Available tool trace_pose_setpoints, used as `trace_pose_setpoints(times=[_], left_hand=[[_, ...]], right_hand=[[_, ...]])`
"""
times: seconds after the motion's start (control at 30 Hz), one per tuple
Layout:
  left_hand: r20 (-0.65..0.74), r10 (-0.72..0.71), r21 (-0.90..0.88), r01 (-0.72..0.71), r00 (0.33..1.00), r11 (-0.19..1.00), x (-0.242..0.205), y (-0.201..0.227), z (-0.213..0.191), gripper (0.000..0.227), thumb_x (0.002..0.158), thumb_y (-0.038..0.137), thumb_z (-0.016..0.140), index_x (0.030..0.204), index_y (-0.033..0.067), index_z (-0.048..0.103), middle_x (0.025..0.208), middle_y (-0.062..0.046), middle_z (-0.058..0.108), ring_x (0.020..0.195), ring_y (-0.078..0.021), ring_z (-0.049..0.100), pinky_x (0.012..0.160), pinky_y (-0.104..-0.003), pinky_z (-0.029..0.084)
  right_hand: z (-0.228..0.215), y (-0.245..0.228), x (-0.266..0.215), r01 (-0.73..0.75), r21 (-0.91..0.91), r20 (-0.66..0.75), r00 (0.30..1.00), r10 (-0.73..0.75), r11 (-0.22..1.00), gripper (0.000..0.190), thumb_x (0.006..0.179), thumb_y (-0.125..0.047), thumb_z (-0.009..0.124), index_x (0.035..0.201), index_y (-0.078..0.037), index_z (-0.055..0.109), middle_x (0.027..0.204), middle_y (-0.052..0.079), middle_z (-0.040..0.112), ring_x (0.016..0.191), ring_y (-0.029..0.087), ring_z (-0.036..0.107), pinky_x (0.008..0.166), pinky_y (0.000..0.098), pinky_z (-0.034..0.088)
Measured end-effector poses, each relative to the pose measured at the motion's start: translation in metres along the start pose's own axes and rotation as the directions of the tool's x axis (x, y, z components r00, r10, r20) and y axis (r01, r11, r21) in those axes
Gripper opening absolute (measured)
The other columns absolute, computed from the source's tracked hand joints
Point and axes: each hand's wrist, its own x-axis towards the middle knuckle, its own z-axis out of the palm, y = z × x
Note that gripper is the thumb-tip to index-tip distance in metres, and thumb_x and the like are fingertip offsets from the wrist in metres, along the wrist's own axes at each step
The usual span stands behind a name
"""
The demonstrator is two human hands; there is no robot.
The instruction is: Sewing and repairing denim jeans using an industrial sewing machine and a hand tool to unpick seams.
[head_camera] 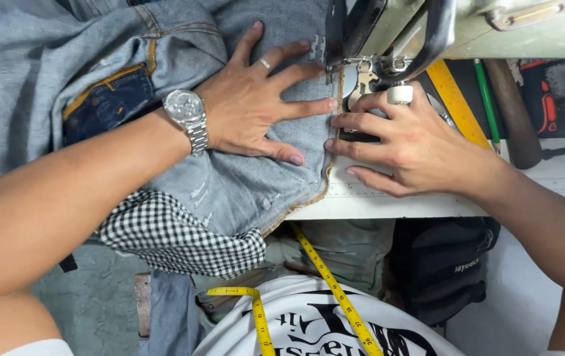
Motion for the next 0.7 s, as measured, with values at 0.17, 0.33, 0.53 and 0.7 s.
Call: trace_pose_setpoints(times=[0.17, 0.33, 0.53, 0.7], left_hand=[[0.062, -0.012, 0.018, 0.011, 0.998, 1.000, 0.002, -0.007, -0.005, 0.099, 0.113, 0.104, 0.048, 0.189, 0.0420, 0.057, 0.192, -0.018, 0.050, 0.177, -0.0513, 0.040, 0.130, -0.097, 0.026], [0.170, -0.034, -0.067, 0.046, 0.985, 0.997, 0.002, 0.042, -0.004, 0.107, 0.113, 0.105, 0.032, 0.184, 0.0298, 0.059, 0.185, -0.018, 0.059, 0.170, -0.0469, 0.050, 0.133, -0.099, 0.022], [-0.009, 0.026, 0.015, -0.026, 1.000, 1.000, -0.017, 0.048, 0.000, 0.107, 0.118, 0.103, 0.043, 0.186, 0.0238, 0.066, 0.189, -0.019, 0.063, 0.174, -0.0445, 0.055, 0.130, -0.090, 0.038], [0.052, -0.062, -0.009, 0.063, 0.997, 0.998, -0.018, 0.055, -0.004, 0.120, 0.105, 0.114, 0.054, 0.191, 0.0304, 0.057, 0.194, -0.016, 0.055, 0.180, -0.0478, 0.043, 0.131, -0.098, 0.030]], right_hand=[[0.005, -0.002, 0.004, -0.012, -0.044, -0.037, 0.999, 0.010, 0.999, 0.046, 0.121, -0.051, 0.073, 0.158, -0.025, 0.083, 0.160, 0.005, 0.078, 0.142, 0.034, 0.072, 0.102, 0.0615, 0.043], [0.009, -0.013, -0.016, -0.035, -0.027, -0.051, 0.998, 0.034, 0.999, 0.046, 0.120, -0.050, 0.076, 0.158, -0.024, 0.081, 0.157, 0.013, 0.074, 0.143, 0.037, 0.069, 0.093, 0.0565, 0.042], [0.018, 0.014, -0.009, -0.121, -0.051, -0.090, 0.989, 0.116, 0.991, 0.047, 0.128, -0.039, 0.078, 0.166, -0.013, 0.083, 0.154, 0.016, 0.078, 0.137, 0.042, 0.076, 0.101, 0.0599, 0.050], [0.024, 0.015, -0.013, -0.110, -0.182, 0.020, 0.993, 0.116, 0.977, 0.058, 0.125, -0.050, 0.073, 0.180, -0.032, 0.072, 0.165, 0.012, 0.073, 0.142, 0.030, 0.075, 0.110, 0.0610, 0.048]])
